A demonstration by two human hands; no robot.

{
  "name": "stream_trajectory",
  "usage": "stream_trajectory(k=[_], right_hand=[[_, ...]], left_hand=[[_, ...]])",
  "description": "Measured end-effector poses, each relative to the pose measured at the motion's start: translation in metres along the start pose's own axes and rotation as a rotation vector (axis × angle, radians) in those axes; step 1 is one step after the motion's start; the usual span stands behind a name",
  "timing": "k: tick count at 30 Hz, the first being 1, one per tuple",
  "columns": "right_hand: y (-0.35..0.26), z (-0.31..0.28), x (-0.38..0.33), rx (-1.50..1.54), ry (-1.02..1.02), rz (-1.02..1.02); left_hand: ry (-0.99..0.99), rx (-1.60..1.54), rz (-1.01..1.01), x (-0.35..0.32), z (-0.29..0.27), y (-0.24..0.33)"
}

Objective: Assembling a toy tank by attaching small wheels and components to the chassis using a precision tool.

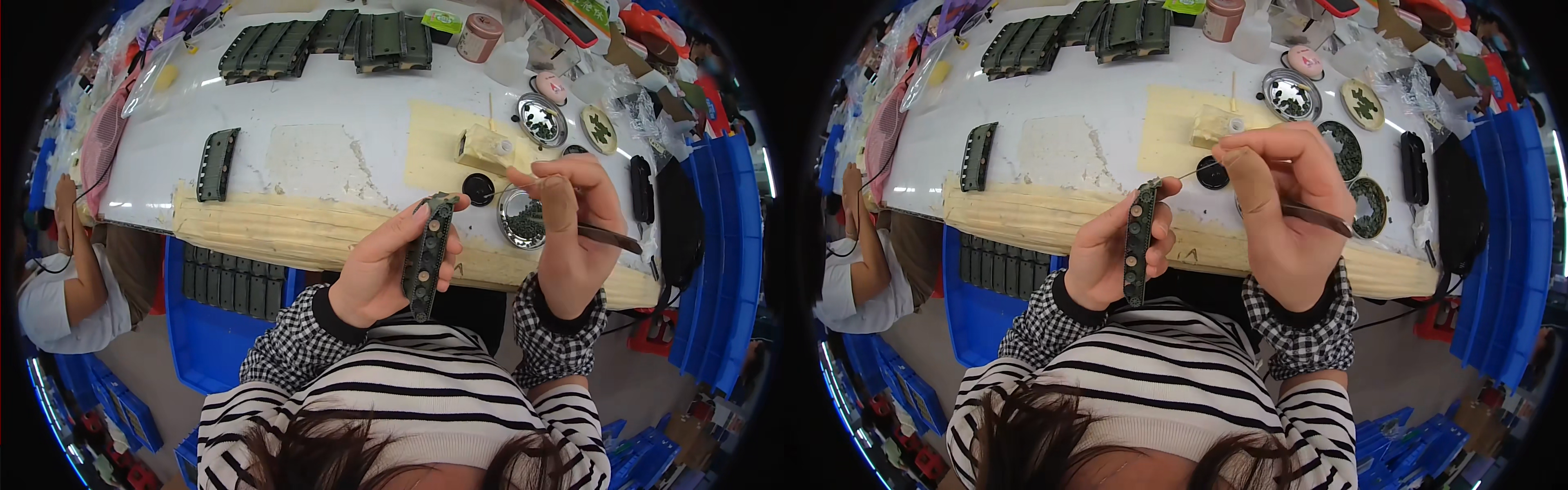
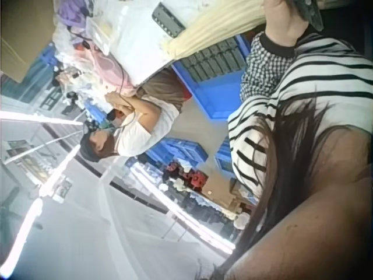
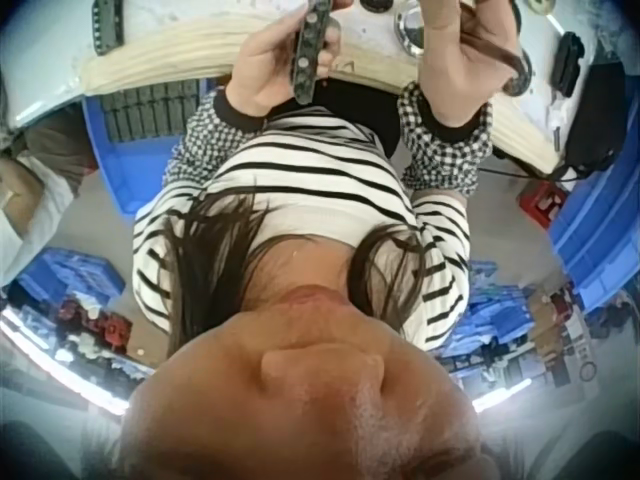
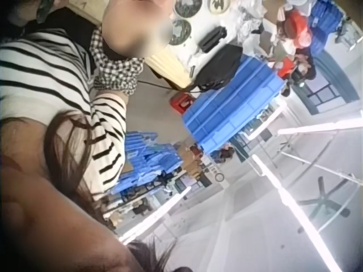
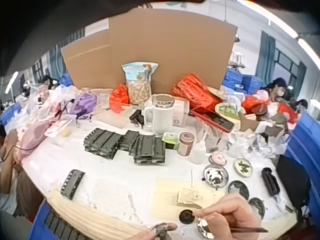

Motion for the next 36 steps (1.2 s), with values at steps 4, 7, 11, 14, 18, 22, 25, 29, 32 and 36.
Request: stream_trajectory(k=[4,7,11,14,18,22,25,29,32,36], right_hand=[[0.021,0.02,-0.014,0.241,-0.014,0.211],[0.02,0.023,-0.018,0.246,-0.013,0.217],[0.019,0.024,-0.017,0.26,-0.03,0.204],[0.018,0.023,-0.018,0.235,-0.04,0.207],[0.018,0.023,-0.018,0.237,-0.039,0.199],[0.023,0.02,-0.019,0.236,-0.017,0.22],[0.029,0.003,-0.011,0.25,0.122,0.132],[0.031,-0.029,0.009,-0.361,0.126,-0.073],[0.029,-0.014,0.016,-0.617,-0.024,-0.279],[0.021,-0.008,0.012,-0.708,-0.048,-0.27]], left_hand=[[-0.01,0.02,-0.014,-0.001,0.001,-0.004],[0.0,0.011,-0.014,-0.003,0.0,-0.005],[-0.004,0.011,-0.014,-0.003,0.001,-0.006],[-0.002,0.002,-0.019,-0.003,0.001,-0.007],[-0.008,-0.003,-0.02,-0.002,0.001,-0.007],[-0.01,0.001,-0.02,-0.003,0.002,-0.007],[-0.081,0.013,-0.012,-0.005,0.002,-0.003],[0.088,0.11,0.048,-0.011,0.008,0.01],[0.129,0.198,0.09,-0.012,0.013,0.019],[0.226,0.548,0.241,-0.022,0.014,0.032]])
Point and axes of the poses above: each hand's wrist, its own x-axis towards the middle knuckle, its own z-axis out of the palm, y = z × x, the point moved 9 cm from there along x, towards the middle knuckle, and after that the axes turned 11 degrees about -z, right-handed, at the moved point
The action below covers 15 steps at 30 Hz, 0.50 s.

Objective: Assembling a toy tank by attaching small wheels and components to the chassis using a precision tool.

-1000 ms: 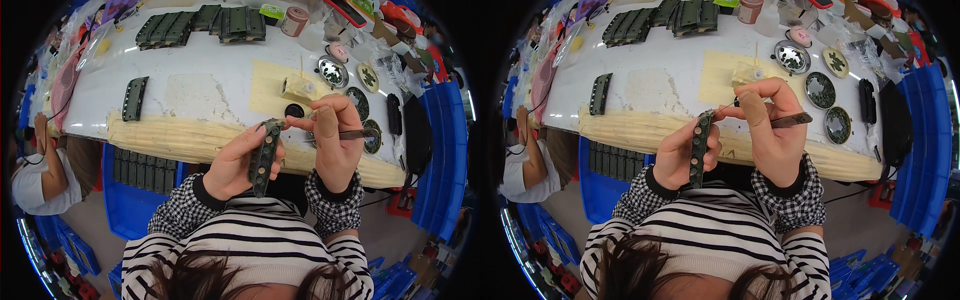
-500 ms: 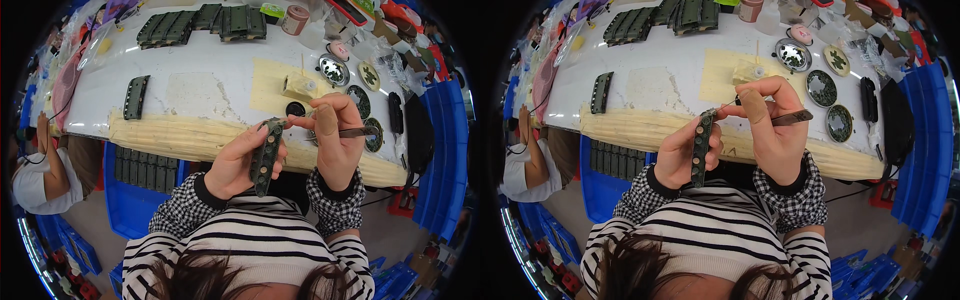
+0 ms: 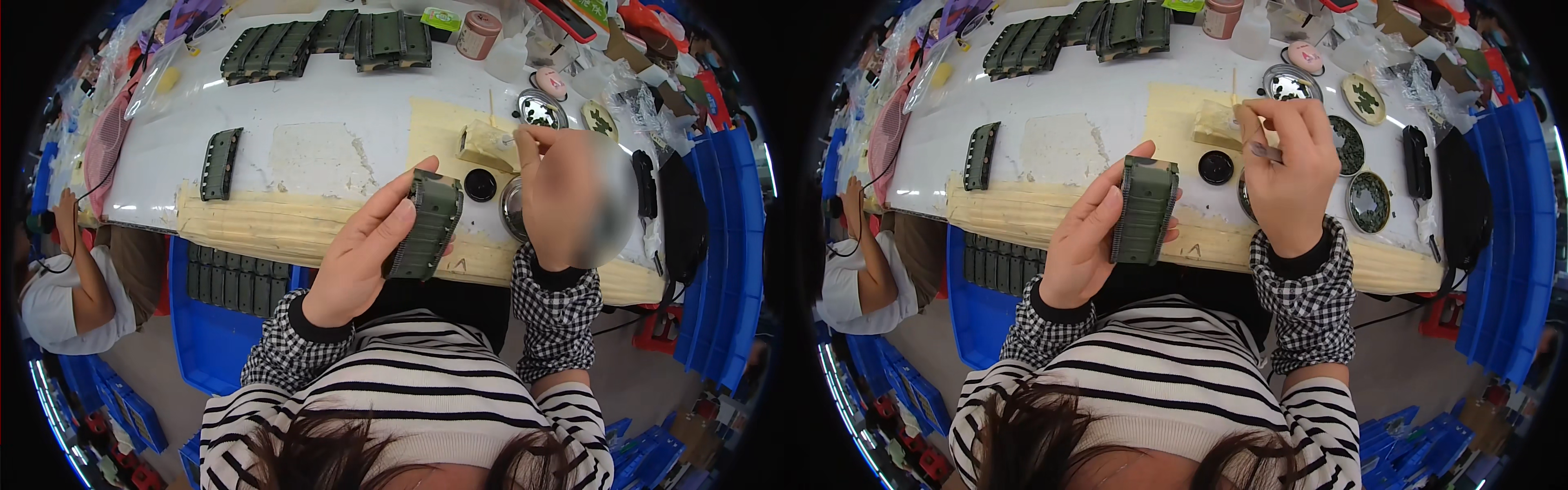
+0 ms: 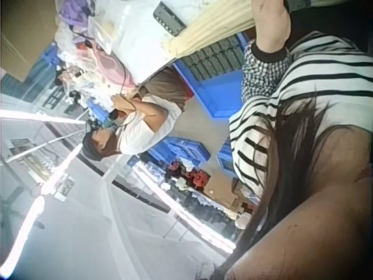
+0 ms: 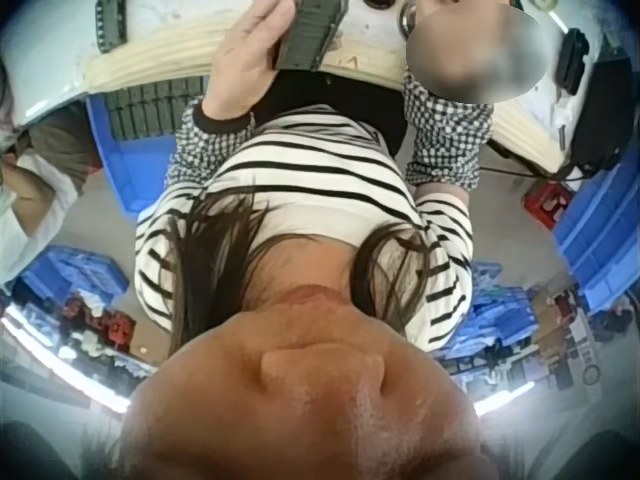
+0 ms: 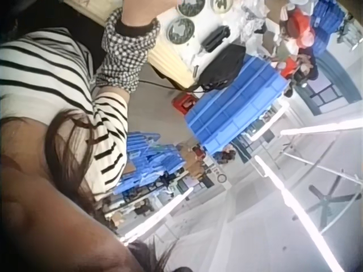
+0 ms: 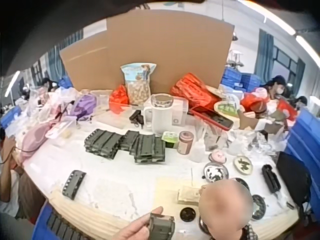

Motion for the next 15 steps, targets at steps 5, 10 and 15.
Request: stream_trajectory(k=[5,10,15], right_hand=[[-0.015,-0.012,-0.004,0.474,0.109,0.104],[-0.029,0.023,-0.02,0.952,-0.03,0.352],[-0.027,0.029,-0.023,0.996,-0.039,0.365]], left_hand=[[0.095,0.417,0.071,-0.008,-0.004,0.007],[0.15,0.525,0.107,-0.008,0.0,0.008],[0.145,0.535,0.114,-0.009,0.001,0.008]])
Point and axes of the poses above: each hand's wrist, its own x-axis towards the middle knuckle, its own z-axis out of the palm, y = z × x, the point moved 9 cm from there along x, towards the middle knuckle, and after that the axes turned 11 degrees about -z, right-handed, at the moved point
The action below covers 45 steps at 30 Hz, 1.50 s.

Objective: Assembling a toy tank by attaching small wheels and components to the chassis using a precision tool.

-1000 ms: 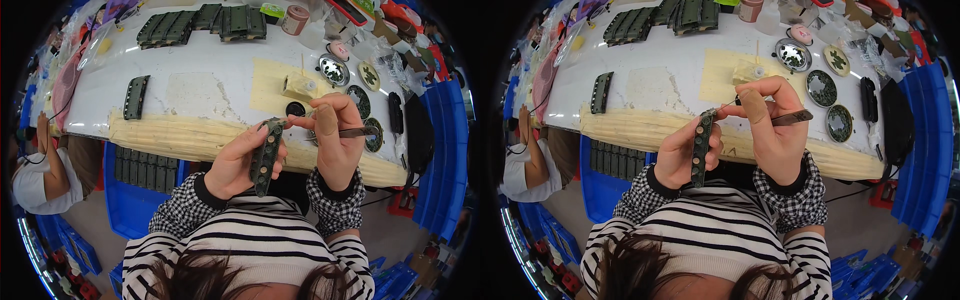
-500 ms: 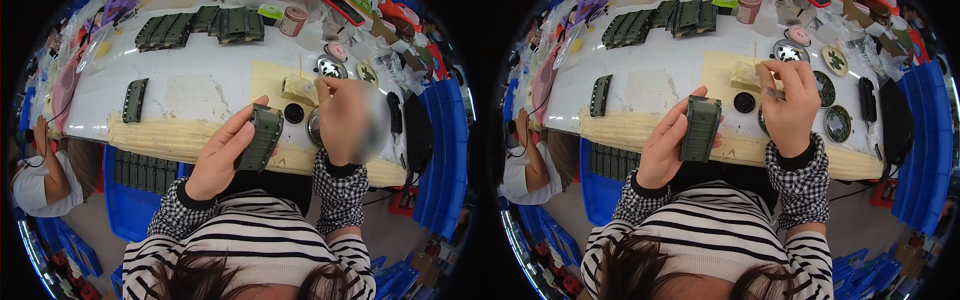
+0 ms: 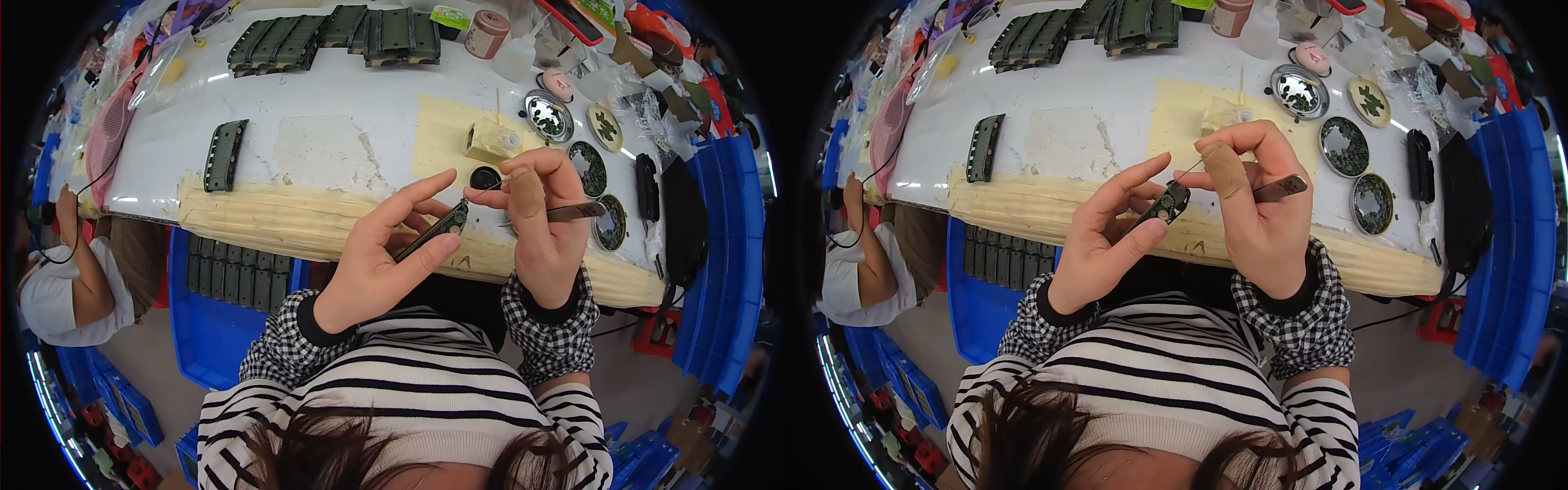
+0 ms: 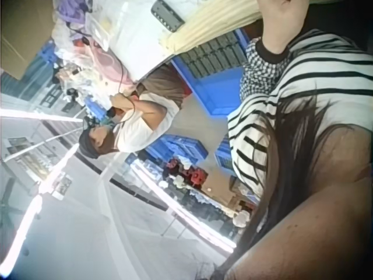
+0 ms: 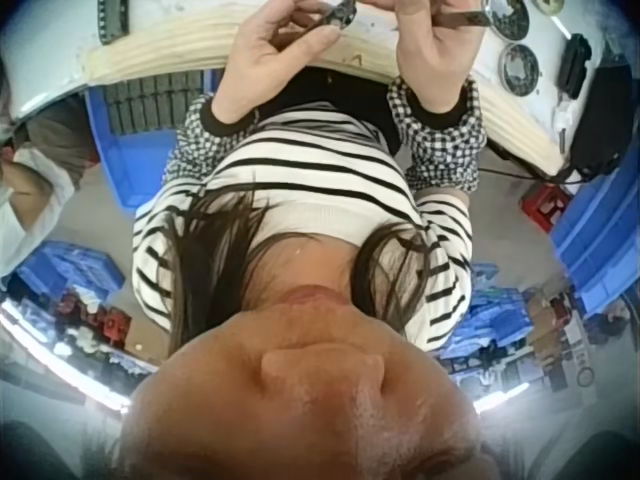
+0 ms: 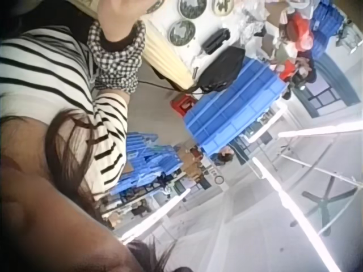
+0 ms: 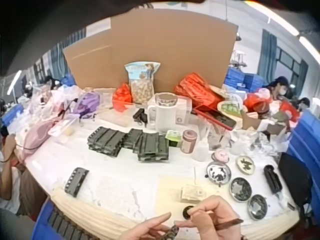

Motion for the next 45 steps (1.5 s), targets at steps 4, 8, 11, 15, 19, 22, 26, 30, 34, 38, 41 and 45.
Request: stream_trajectory(k=[4,8,11,15,19,22,26,30,34,38,41,45], right_hand=[[-0.002,0.001,0.0,-0.041,-0.001,0.008],[-0.001,0.001,-0.001,-0.035,0.004,0.009],[0.0,-0.003,0.001,-0.017,0.021,-0.03],[-0.01,-0.027,0.015,-0.352,0.128,-0.159],[-0.02,-0.039,0.029,-0.953,0.062,-0.387],[-0.008,-0.033,0.029,-0.977,-0.047,-0.332],[-0.008,-0.031,0.025,-1.034,-0.073,-0.274],[-0.036,-0.012,0.011,-0.92,-0.129,-0.362],[-0.051,0.014,-0.018,-0.813,-0.209,-0.418],[-0.051,0.022,-0.02,-0.844,-0.268,-0.526],[-0.05,0.026,-0.023,-0.851,-0.292,-0.544],[-0.052,0.03,-0.028,-0.852,-0.29,-0.572]], left_hand=[[-0.008,-0.015,-0.008,0.0,0.001,0.0],[-0.011,-0.01,-0.007,0.0,0.001,0.0],[-0.001,-0.015,-0.014,-0.001,0.0,-0.001],[-0.029,-0.044,-0.008,-0.002,-0.001,-0.003],[-0.129,-0.25,-0.015,0.002,0.002,-0.016],[-0.201,-0.433,-0.044,0.002,0.007,-0.017],[-0.213,-0.55,-0.051,0.002,0.007,-0.015],[-0.208,-0.496,0.049,-0.001,0.004,-0.013],[-0.205,-0.47,0.123,-0.002,0.003,-0.012],[-0.21,-0.429,0.15,-0.004,0.003,-0.015],[-0.162,-0.541,0.113,-0.002,0.003,-0.016],[-0.13,-0.555,0.047,-0.001,0.0,-0.024]])
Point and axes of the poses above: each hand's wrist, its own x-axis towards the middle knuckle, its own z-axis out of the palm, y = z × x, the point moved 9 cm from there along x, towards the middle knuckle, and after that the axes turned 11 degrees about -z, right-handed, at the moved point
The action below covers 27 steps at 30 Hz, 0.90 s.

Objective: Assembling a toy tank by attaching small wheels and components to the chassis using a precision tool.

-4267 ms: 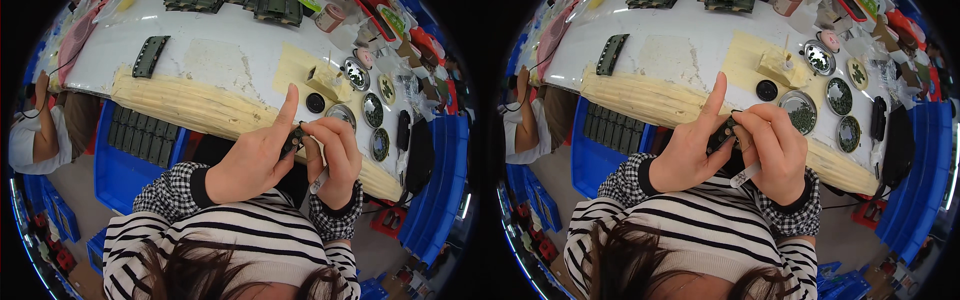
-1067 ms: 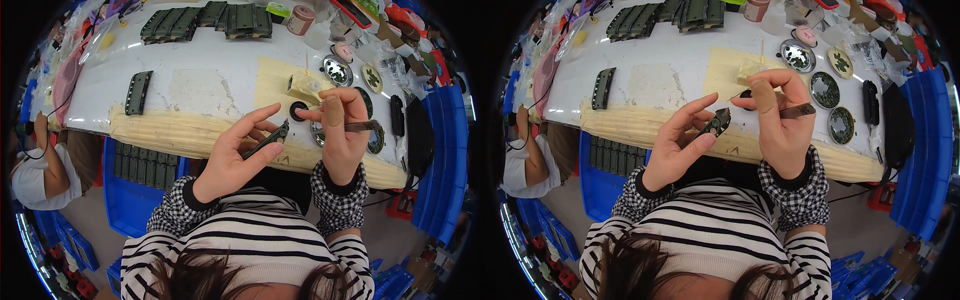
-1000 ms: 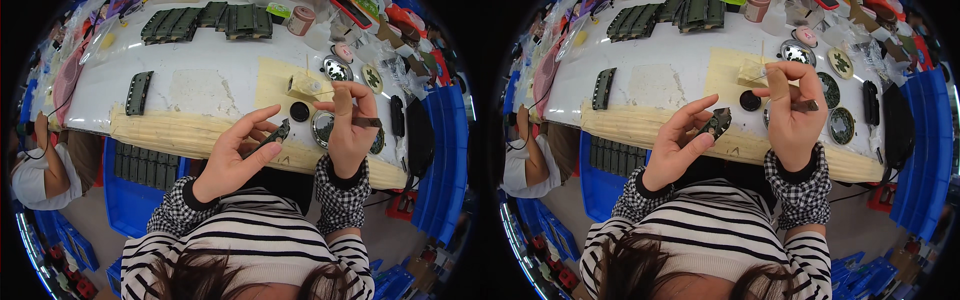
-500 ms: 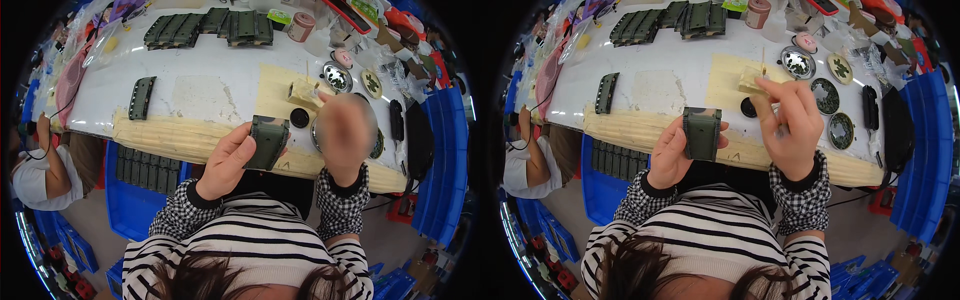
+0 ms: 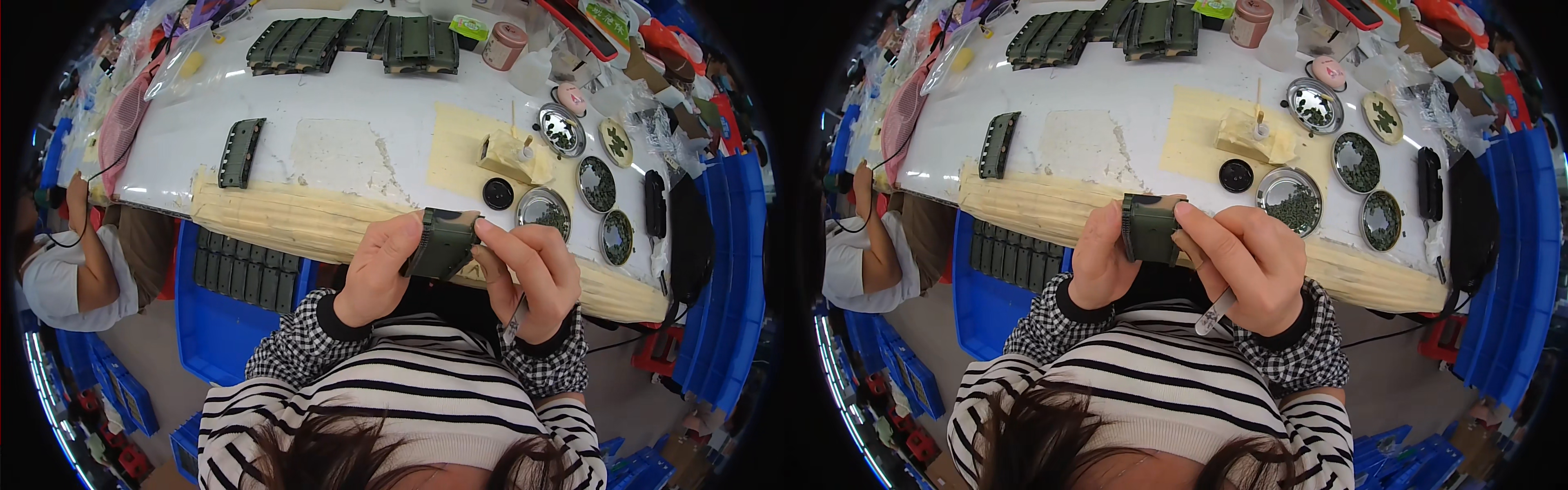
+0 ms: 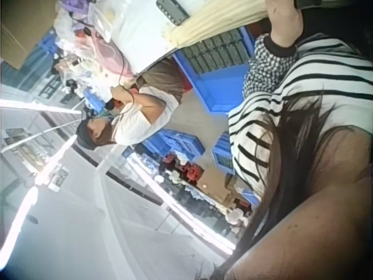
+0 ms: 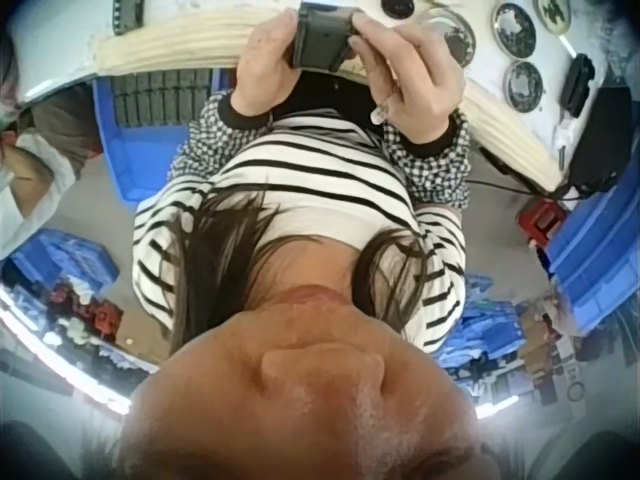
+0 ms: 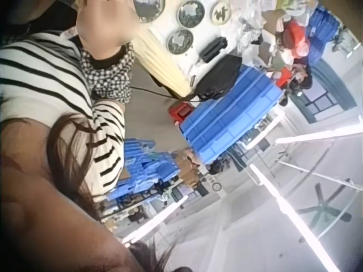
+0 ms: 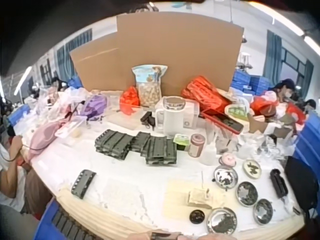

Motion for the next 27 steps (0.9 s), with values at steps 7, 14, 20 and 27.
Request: stream_trajectory(k=[7,14,20,27], right_hand=[[0.001,-0.001,-0.002,0.042,0.006,0.064],[0.034,-0.034,-0.029,0.093,0.205,0.35],[-0.017,-0.019,0.0,0.316,-0.132,-0.123],[-0.105,-0.087,-0.024,0.414,0.762,-0.952]], left_hand=[[0.041,-0.044,-0.03,-0.001,0.004,0.003],[0.356,0.336,-0.004,-0.006,-0.027,0.062],[0.859,1.435,0.482,-0.024,-0.085,0.13],[1.138,1.798,0.469,-0.03,-0.096,0.141]])
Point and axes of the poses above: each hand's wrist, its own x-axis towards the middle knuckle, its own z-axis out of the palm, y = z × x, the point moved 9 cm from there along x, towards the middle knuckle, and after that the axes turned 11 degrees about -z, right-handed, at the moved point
